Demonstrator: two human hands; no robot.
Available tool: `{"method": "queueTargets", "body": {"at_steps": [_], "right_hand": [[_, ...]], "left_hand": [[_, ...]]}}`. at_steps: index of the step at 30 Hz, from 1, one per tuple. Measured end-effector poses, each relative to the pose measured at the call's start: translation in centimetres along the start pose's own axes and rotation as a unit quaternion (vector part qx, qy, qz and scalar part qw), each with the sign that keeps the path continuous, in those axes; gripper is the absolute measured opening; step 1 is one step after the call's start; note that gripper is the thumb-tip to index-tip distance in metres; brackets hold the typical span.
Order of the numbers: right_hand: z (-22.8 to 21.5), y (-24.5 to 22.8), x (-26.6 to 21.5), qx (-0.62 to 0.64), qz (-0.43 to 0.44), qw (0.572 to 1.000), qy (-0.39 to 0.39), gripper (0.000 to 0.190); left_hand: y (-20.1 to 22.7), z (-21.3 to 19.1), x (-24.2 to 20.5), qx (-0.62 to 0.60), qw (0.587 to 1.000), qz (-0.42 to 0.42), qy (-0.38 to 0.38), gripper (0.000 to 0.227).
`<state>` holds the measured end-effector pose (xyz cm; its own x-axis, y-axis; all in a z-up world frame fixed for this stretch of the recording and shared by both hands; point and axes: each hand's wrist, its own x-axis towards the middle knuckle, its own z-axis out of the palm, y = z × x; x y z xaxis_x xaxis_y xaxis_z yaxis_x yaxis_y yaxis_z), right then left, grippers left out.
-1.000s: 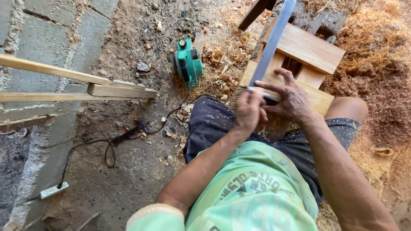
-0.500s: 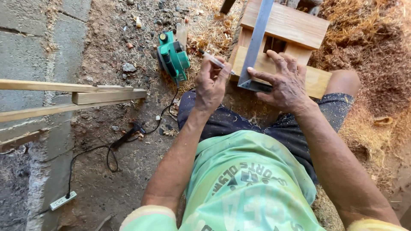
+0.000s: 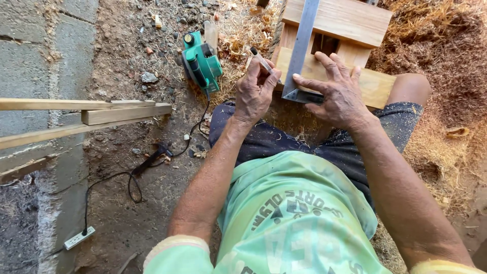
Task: Measuring and marking wooden boards using a square and a pencil.
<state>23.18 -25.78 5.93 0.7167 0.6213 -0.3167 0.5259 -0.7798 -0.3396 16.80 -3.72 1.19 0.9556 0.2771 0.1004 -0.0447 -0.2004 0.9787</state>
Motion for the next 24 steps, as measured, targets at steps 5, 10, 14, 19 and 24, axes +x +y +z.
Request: {"method": "queueTargets", "body": {"at_steps": [5,10,14,19,24], "right_hand": [[0.07,0.02,0.17,0.004,0.003,1.0,-0.005,0.071],[-0.03,-0.07,0.11,0.008,0.005,1.0,-0.008,0.07],[0.02,-0.04,0.07,0.011,0.005,1.0,-0.006,0.071],[0.09,0.06,0.11,0.013,0.003,1.0,-0.003,0.072],[0.26,0.26,0.02,0.013,-0.007,1.0,0.008,0.074]], "left_hand": [[-0.04,-0.08,-0.22,0.01,1.0,-0.002,-0.012,0.017],[0.09,-0.15,-0.22,0.029,0.999,0.02,-0.009,0.016],[0.15,-0.07,-0.25,0.022,1.0,0.009,-0.01,0.015],[0.21,-0.06,-0.28,0.015,1.0,0.015,-0.01,0.015],[0.3,-0.03,-0.36,0.009,1.0,0.024,-0.009,0.015]]}}
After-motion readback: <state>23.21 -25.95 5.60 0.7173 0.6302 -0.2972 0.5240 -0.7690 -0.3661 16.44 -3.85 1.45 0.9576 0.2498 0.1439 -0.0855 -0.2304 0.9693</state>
